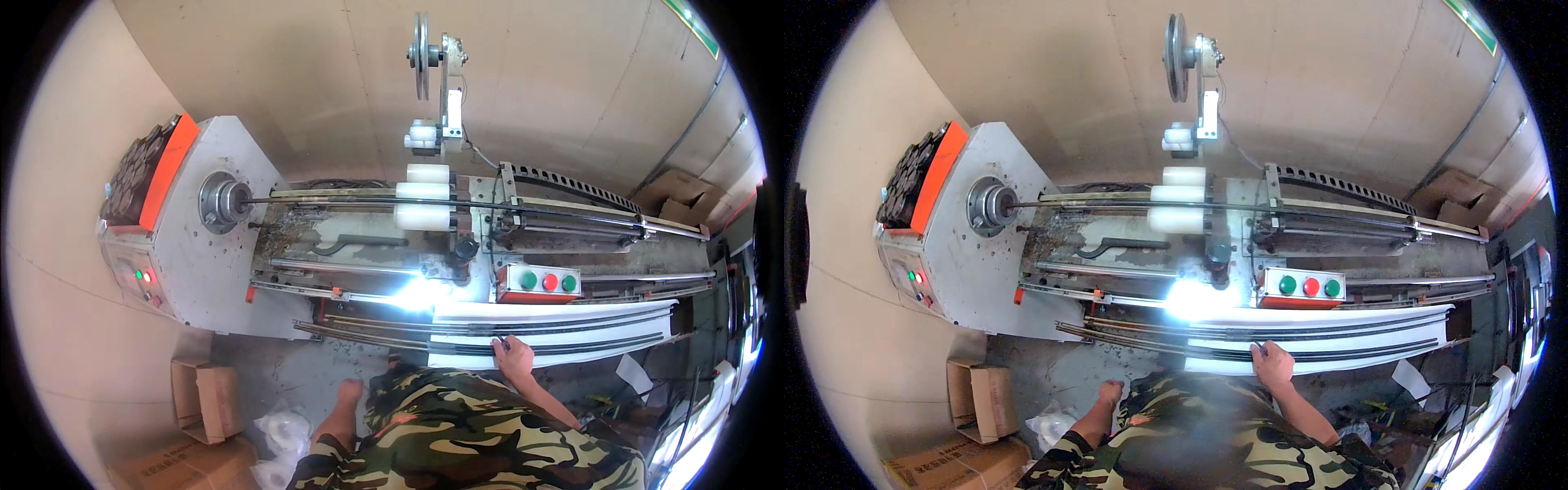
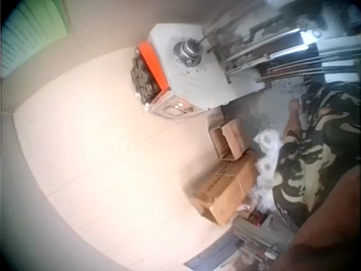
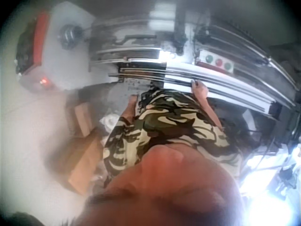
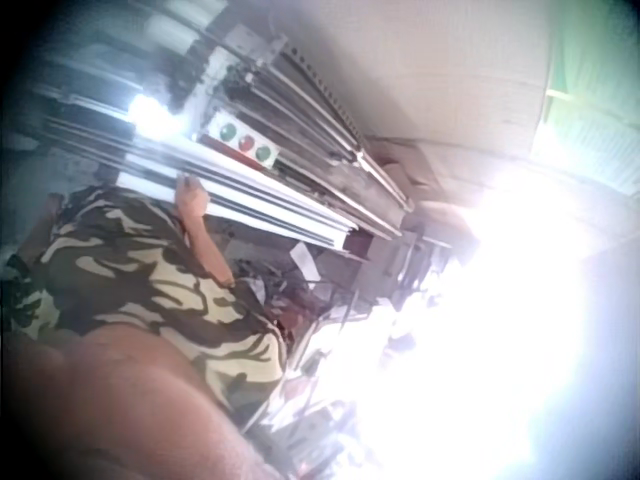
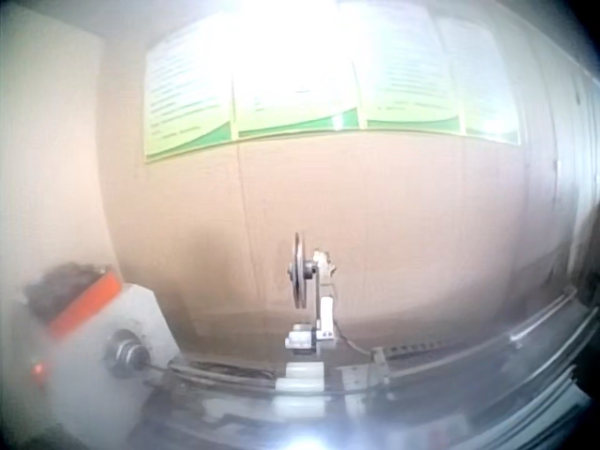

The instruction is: The person loads metal rods into an industrial machine by sliding them through guide rollers, adjusts the machine components by hand, and then carries the rods to a table.

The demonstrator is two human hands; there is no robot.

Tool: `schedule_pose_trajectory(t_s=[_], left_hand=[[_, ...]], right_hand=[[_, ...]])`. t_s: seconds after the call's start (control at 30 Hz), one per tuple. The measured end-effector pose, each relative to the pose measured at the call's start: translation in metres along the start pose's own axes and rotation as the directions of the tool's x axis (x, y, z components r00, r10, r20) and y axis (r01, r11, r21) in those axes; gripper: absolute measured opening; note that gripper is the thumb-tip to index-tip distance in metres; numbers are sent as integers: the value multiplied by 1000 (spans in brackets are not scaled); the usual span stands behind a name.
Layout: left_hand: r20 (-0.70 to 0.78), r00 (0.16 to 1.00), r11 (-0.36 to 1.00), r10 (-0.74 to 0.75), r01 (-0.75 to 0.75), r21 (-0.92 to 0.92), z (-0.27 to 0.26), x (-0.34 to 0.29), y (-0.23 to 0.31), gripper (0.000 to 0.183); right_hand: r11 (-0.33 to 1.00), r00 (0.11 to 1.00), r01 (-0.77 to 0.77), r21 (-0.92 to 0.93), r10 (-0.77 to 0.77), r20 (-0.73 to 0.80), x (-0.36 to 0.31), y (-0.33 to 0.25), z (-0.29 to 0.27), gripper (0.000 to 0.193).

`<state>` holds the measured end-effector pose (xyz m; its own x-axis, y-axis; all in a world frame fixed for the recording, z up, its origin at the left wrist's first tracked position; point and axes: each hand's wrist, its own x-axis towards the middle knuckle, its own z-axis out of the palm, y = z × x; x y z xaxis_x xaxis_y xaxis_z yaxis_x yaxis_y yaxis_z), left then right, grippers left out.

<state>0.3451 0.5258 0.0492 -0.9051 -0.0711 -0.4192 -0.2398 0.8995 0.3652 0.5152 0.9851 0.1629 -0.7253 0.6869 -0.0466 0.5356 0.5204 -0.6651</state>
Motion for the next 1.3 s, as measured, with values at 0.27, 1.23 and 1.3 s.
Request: schedule_pose_trajectory(t_s=[0.27,1.23,1.3], left_hand=[[-89,995,996,48,-41,81,40,-12,30,37],[-164,980,918,-109,162,362,133,-43,38,31],[-34,995,860,97,-67,506,135,-55,63,28]], right_hand=[[1000,1000,-2,16,1,18,12,42,-46,42],[499,481,823,272,-866,135,174,-29,-166,19],[507,473,814,283,-862,181,185,-45,-169,18]])
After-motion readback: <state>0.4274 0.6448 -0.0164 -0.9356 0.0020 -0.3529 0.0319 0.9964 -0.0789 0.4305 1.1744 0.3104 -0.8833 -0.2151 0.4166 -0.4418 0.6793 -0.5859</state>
